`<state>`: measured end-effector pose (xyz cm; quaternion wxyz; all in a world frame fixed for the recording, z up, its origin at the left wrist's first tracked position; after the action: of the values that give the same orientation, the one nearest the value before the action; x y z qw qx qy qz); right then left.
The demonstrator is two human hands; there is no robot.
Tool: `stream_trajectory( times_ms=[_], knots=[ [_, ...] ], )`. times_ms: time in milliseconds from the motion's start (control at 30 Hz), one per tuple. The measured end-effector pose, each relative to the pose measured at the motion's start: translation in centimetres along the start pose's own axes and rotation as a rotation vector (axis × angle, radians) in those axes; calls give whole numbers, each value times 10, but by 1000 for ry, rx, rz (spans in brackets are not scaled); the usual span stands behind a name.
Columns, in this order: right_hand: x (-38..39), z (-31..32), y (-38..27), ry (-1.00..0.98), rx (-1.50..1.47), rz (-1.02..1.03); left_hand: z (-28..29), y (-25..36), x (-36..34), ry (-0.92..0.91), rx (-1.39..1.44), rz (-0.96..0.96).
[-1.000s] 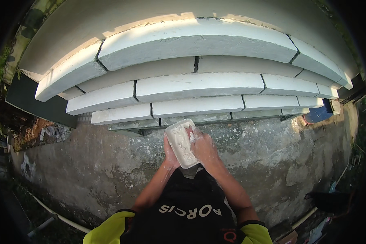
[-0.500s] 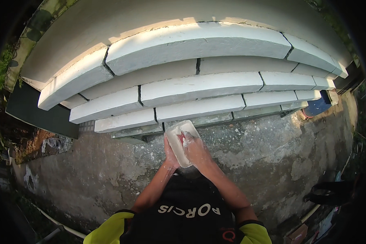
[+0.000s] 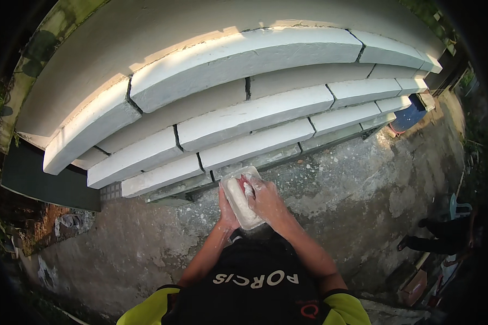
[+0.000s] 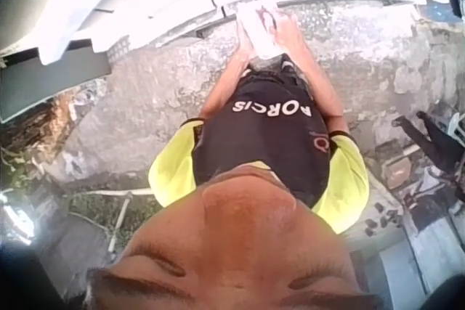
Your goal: The person is applying white putty or plaster to cracks in a wall using a scraper.
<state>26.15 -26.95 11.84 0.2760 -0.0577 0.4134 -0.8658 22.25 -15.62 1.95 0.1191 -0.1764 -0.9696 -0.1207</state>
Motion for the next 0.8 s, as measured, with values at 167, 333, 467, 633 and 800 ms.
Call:
stream_trajectory(
  times_ms=[167,333,467,633,800],
  knots=[
    [-6,-4,-11,-17,198,9,-2,-4,-4,17,47,19],
    [-5,8,-9,13,99,115,3,3,-9,17,27,13],
    [-1,24,15,191,111,21,-11,9,-8,-37,58,-24],
    [-3,-4,22,116,188,-41,-7,1,-16,-18,10,-50],
    [-5,-4,-4,215,84,14,-2,1,-19,49,63,-53]
  ],
)
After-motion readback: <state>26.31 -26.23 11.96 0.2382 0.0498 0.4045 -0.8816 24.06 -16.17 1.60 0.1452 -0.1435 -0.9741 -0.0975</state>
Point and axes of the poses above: each hand's wrist, its own x-axis away from the middle knuckle, its own z-axis out of the back of the hand, y = z × x, the point moved 2 cm from there along -x, towards the middle knuckle, and after that the axes turned 8 degrees about z, right-handed, at the moved point
